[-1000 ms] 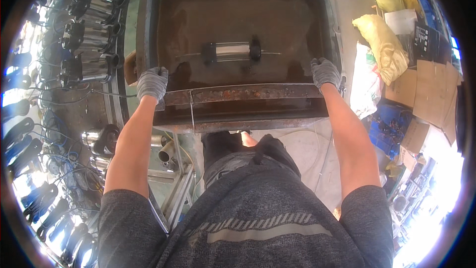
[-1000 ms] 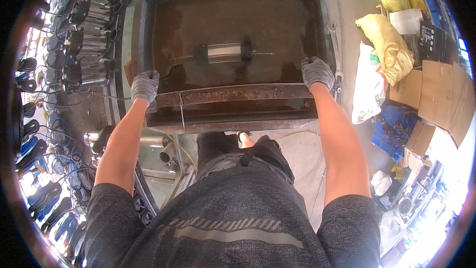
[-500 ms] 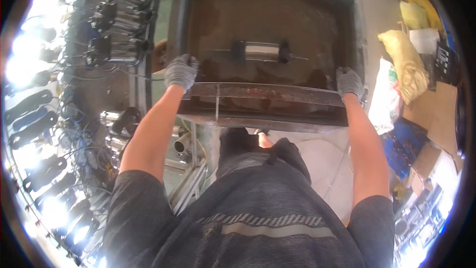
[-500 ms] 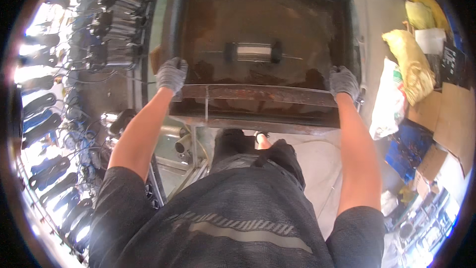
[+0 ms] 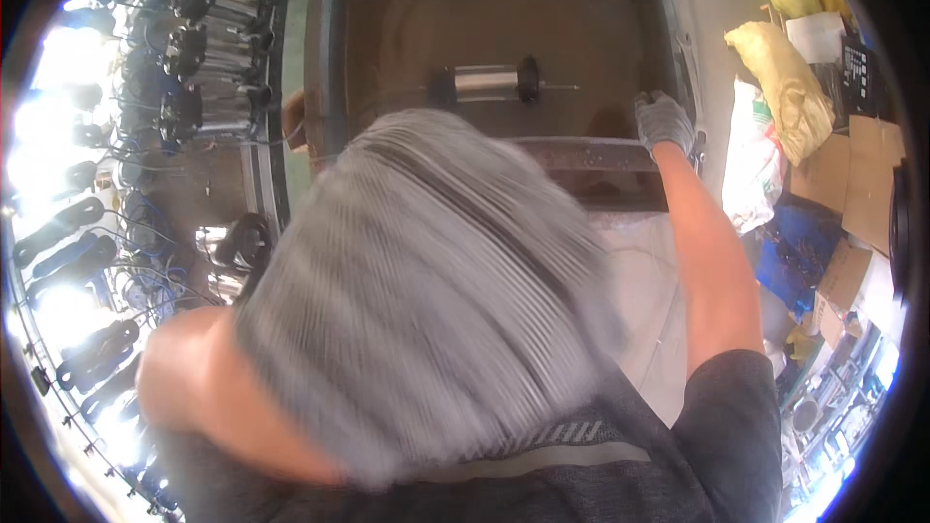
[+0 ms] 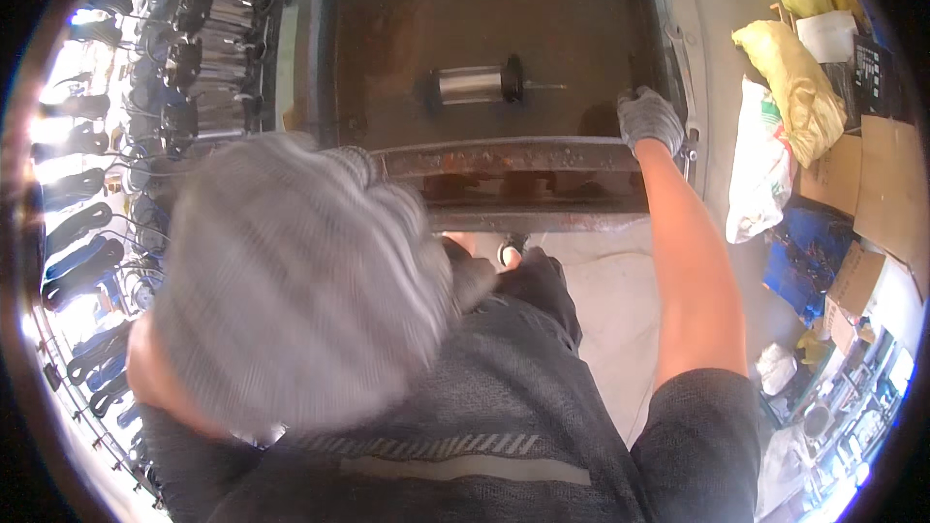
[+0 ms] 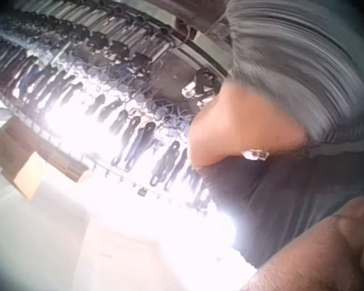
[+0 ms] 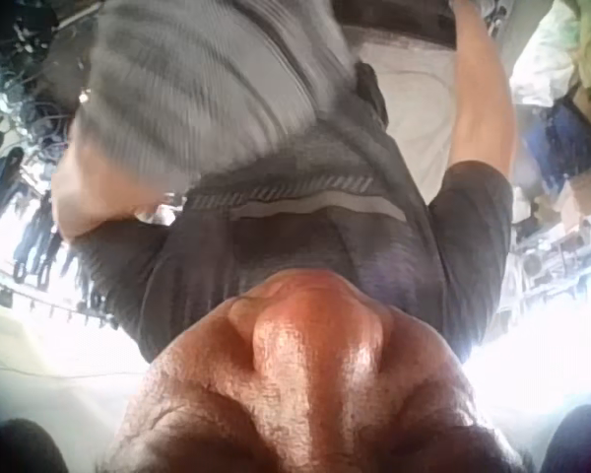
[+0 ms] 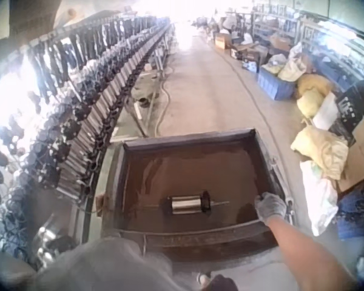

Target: The person tests submersible pump components by mounting each cylinder into a testing clamp over a water tank, attaching an air line, submerging the unit, lifting it back out, and removing it before repeating the process on subsequent units.

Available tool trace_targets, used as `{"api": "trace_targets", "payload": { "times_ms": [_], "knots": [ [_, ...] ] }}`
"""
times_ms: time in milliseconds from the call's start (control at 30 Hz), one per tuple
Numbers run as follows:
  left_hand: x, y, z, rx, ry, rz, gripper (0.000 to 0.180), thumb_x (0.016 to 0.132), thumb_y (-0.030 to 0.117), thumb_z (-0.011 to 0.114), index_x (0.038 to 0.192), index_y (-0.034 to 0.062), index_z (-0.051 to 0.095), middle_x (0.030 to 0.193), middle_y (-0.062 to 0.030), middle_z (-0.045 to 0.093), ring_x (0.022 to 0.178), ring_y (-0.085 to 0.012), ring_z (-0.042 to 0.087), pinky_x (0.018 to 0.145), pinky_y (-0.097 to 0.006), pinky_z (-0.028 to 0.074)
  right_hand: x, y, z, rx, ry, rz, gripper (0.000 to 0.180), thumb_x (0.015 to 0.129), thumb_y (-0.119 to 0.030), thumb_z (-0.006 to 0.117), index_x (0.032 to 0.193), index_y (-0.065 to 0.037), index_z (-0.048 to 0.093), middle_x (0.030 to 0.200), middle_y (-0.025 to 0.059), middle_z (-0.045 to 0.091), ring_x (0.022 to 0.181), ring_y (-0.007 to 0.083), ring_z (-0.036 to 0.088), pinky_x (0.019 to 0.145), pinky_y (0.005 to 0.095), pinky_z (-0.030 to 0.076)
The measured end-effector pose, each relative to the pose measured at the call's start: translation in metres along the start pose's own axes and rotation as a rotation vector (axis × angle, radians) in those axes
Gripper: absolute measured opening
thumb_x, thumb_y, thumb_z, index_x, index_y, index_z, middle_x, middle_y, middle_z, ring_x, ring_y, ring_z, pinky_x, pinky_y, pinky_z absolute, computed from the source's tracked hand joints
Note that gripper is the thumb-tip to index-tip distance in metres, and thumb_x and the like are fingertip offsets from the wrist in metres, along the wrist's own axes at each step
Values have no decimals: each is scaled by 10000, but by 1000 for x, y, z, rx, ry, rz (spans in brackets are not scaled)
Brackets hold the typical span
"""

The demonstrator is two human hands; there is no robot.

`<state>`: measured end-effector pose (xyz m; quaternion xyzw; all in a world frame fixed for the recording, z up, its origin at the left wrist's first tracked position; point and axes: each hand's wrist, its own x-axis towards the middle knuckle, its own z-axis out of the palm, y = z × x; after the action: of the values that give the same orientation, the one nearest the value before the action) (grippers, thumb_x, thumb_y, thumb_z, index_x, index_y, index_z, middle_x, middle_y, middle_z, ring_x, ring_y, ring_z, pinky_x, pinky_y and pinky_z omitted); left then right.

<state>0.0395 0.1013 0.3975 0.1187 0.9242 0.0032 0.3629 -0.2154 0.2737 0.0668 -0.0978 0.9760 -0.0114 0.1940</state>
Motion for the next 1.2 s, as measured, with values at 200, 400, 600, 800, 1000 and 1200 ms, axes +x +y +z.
{"api": "trace_targets", "payload": {
  "times_ms": [200, 400, 600, 800, 1000, 1200],
  "knots": [
    [3, 39, -16, -82, -32, 333, 628, 1077, 546, 398, 805, 97, 742, 846, -130, 730, 838, -270, 739, 716, -471, 578, 6, 1, 6, 3, 5, 22, 512, 995, -488, 487, 1358, -180, 675, 1386, 170, 668, 1274, 386, 633, 1068, 504, 508],
    [-3, 55, -3, -158, -77, 429, 613, 1077, 537, 407, 825, 93, 746, 857, -139, 731, 849, -276, 739, 728, -467, 579, -2, -2, 2, 66, 44, -139, 502, 997, -497, 480, 1332, -188, 692, 1365, 167, 671, 1258, 420, 623, 1065, 508, 492],
    [6, 59, -7, -129, -102, 490, 598, 1076, 527, 416, 844, 88, 749, 867, -149, 732, 859, -281, 739, 740, -464, 580, -3, 7, 6, 32, 74, -39, 464, 984, -506, 515, 1279, -225, 738, 1353, 172, 687, 1283, 384, 636, 1076, 484, 511],
    [-2, 65, 1, -185, -131, 518, 584, 1076, 518, 425, 864, 84, 753, 878, -159, 734, 870, -287, 739, 752, -461, 580, 12, 14, 21, 15, 52, -22, 495, 962, -502, 494, 1311, -226, 711, 1361, 171, 679, 1276, 392, 633, 1075, 493, 505],
    [-16, 63, 6, -283, -154, 530, 570, 1075, 508, 435, 884, 79, 757, 889, -168, 735, 880, -293, 739, 764, -458, 581, 8, 8, 12, 38, 25, -54, 521, 955, -490, 470, 1317, -195, 703, 1357, 187, 676, 1270, 407, 630, 1064, 509, 495],
    [-10, 65, 4, -284, -124, 559, 556, 1075, 499, 444, 904, 75, 760, 899, -178, 736, 891, -299, 740, 776, -455, 581, 5, 6, 9, -7, 2, -47, 514, 961, -458, 473, 1334, -190, 704, 1426, 169, 642, 1329, 393, 600, 1108, 502, 477]
  ]
}}
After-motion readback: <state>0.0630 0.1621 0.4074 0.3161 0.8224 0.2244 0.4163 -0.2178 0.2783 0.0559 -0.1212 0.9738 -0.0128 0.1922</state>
